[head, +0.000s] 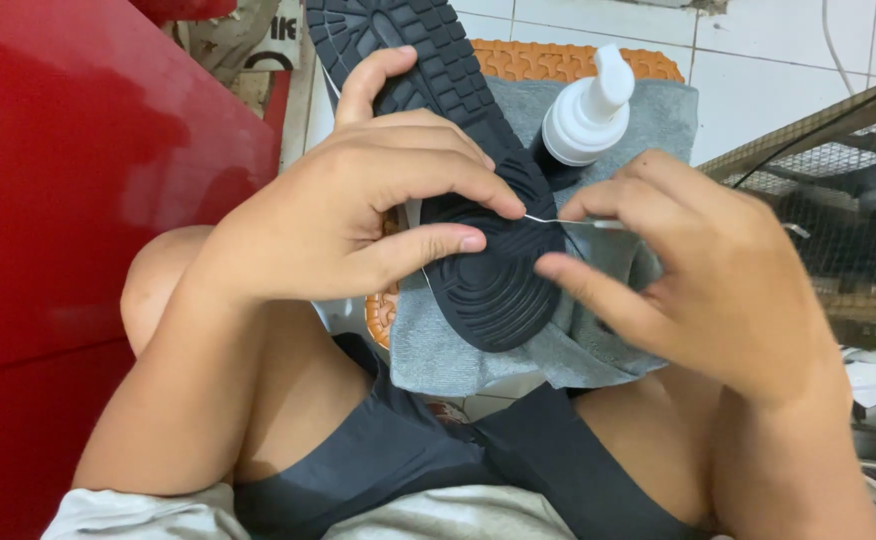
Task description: Applying treatment liquid to the grooves of a sneaker sole using a toothpick and wiping with a cloth.
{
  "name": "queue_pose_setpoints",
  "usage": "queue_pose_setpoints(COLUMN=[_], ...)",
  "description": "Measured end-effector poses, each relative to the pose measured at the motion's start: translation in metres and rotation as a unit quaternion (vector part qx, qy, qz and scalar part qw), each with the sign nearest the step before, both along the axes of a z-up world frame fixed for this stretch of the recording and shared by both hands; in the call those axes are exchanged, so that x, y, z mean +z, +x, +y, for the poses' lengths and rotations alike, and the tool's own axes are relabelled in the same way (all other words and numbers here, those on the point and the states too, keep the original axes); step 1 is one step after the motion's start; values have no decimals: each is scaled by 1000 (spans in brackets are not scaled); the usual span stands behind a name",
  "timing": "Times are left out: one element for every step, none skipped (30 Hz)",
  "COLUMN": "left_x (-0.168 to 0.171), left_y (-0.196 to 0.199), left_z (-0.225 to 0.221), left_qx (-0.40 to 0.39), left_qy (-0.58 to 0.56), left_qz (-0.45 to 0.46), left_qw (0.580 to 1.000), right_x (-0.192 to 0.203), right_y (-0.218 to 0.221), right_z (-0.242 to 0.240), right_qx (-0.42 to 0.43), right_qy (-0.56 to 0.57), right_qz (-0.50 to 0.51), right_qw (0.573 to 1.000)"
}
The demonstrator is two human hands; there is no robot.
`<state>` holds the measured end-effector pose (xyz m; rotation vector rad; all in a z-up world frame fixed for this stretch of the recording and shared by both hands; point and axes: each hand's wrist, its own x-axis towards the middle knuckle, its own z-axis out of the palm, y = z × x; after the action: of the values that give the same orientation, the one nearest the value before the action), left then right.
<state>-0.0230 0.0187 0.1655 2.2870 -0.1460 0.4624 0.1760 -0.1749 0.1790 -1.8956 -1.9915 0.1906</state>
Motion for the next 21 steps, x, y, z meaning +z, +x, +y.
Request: queue_pose_setpoints(left_x=[0,1,1,2,2,2,1,1,0,0,-1,-2,-2,-5,-8,-11,-19,-26,-34,-32,-30], left_y=[1,0,0,0,0,0,-1,-1,-1,-1,-1,-1,-1,-1,0,0,3,5,8,11,14], left_z=[0,0,1,1,2,2,2,2,3,3,4,4,5,6,7,8,13,18,22,23,23], left_qx=[-2,0,-1,-3,-1,0,-1,1,29,58,60,128,194,196,311,423,423,418,407,408,408], left_qy=[-1,0,-3,-5,-4,-6,-9,-9,-16,-23,-23,-26,-27,-26,-20,-14,-14,-121,-227,-227,-363], left_qz=[-4,-5,-3,-1,-2,-4,-6,-8,-29,-50,-51,-114,-176,-176,-174,-170,-171,-173,-171,-173,-132], left_qw=[1000,1000,1000,1000,1000,1000,1000,1000,999,997,997,985,965,964,934,890,890,884,868,867,828], right_x=[1,-1,-4,-6,-12,-19,-25,-28,-31,-34,-34,-34,-33,-35,-36,-36,-37,-37,-37,-35,-34], right_y=[-7,-15,-24,-32,-38,-44,-50,-53,-56,-59,-60,-62,-63,-64,-65,-66,-66,-66,-66,-66,-67], right_z=[2,5,8,10,10,9,8,7,6,5,6,5,6,6,6,6,7,7,8,8,9], right_qx=[-20,-18,-66,-115,-113,-125,-137,-136,-131,-127,-125,-121,-118,-117,-124,-132,-131,-135,-138,-136,-145], right_qy=[-2,-1,-59,-115,-114,-113,-112,-112,-89,-66,-66,-66,-65,-65,-68,-71,-70,-74,-78,-77,-86], right_qz=[10,8,10,11,9,14,19,18,16,14,13,20,28,28,20,12,10,17,23,21,19], right_qw=[1000,1000,996,987,987,986,984,984,987,990,990,990,990,991,990,989,989,988,987,987,985])
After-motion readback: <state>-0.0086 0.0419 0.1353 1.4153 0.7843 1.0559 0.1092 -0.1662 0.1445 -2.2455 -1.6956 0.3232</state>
